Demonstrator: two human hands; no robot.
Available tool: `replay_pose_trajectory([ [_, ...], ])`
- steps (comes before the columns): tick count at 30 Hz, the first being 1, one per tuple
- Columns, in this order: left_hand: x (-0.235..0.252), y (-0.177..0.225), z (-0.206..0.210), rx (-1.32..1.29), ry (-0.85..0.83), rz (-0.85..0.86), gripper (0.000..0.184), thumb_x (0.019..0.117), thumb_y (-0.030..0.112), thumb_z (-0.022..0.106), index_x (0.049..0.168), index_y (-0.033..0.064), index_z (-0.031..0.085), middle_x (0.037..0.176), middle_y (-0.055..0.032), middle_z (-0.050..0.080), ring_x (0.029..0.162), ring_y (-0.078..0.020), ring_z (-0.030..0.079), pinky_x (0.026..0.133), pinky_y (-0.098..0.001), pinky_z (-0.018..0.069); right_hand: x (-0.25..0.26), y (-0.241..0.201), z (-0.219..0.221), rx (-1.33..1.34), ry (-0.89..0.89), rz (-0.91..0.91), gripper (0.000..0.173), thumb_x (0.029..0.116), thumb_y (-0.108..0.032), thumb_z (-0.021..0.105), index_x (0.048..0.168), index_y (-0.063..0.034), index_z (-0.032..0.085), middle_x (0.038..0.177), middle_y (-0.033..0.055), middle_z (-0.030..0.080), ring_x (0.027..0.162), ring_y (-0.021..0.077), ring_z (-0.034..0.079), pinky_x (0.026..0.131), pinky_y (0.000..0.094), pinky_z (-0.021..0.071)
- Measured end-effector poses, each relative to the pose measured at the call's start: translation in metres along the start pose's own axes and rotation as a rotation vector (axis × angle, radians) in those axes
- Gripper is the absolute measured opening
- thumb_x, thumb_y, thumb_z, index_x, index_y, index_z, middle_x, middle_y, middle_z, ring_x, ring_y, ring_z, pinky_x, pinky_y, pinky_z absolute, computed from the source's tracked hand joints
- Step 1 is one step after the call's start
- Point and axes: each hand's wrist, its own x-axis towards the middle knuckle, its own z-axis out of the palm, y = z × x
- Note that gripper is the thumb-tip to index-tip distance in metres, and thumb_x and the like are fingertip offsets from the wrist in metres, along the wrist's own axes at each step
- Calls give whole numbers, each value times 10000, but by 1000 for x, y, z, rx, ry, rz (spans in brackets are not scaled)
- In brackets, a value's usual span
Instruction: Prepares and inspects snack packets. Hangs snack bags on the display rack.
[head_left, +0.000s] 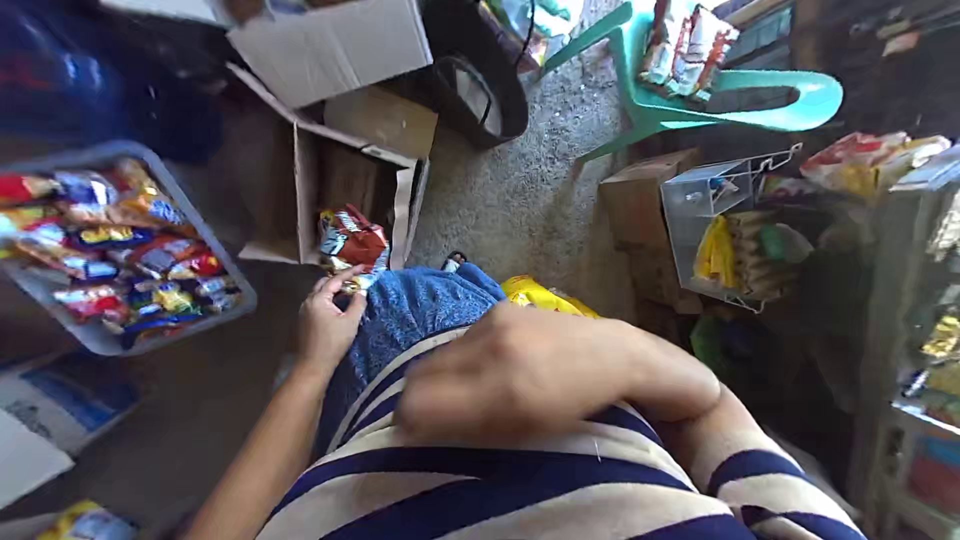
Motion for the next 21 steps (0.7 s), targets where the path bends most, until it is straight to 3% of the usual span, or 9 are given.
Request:
replay_pose_trajectory([
  [2,15,42,6,-55,-72,134,331,960,105,631,1270,-4,673,1258,-190,682,1133,-260,665,988,-476,518,-49,51,-9,-205,104,246,158,905,36,640,1016,-34,728,904,86,727,748,206,709,621,406,591],
  [5,35,102,19,-198,-313,270,278,885,111,624,1126,-3,699,1094,-6,725,933,5,659,864,-215,548,-112,114,-15,-337,369,565,276,922,15,628,1184,-42,694,1099,127,703,951,289,703,779,493,599],
  [8,52,156,38,-363,-564,369,264,872,67,602,1106,60,723,1076,77,743,961,9,681,878,-198,565,-150,137,-22,-188,501,547,510,869,-29,723,1368,-50,620,1413,120,608,1253,300,603,1012,542,519],
  [10,65,188,54,-451,-643,427,298,890,95,611,1164,112,728,1122,87,745,982,-12,691,875,-202,571,-165,138,-27,-75,567,473,425,908,-25,678,1328,22,631,1364,160,638,1272,278,607,1071,505,502],
  [13,84,228,80,-614,-661,417,389,911,182,634,1287,86,654,1143,42,737,990,-67,702,873,-240,585,-186,132,-33,5,761,416,286,956,-43,645,1197,111,638,1146,215,699,1069,228,695,971,378,564],
  [15,97,257,94,-746,-684,361,531,903,352,686,1357,94,585,1116,23,738,968,-92,714,851,-270,602,-198,130,-44,82,881,406,244,955,-40,665,1141,116,636,1101,197,689,1002,178,702,909,329,593],
  [18,125,292,120,-940,-755,324,688,831,614,719,1351,177,612,1154,9,739,1037,-117,710,891,-309,594,-213,128,-73,177,992,381,204,965,-59,656,1082,104,621,1040,131,693,962,98,690,890,292,587],
  [21,153,323,149,-799,-722,345,693,789,582,787,1287,134,606,1155,44,726,1047,-88,694,890,-294,590,-222,128,-110,217,1148,397,180,977,-50,634,1084,90,601,1021,85,705,943,69,693,872,281,590],
])
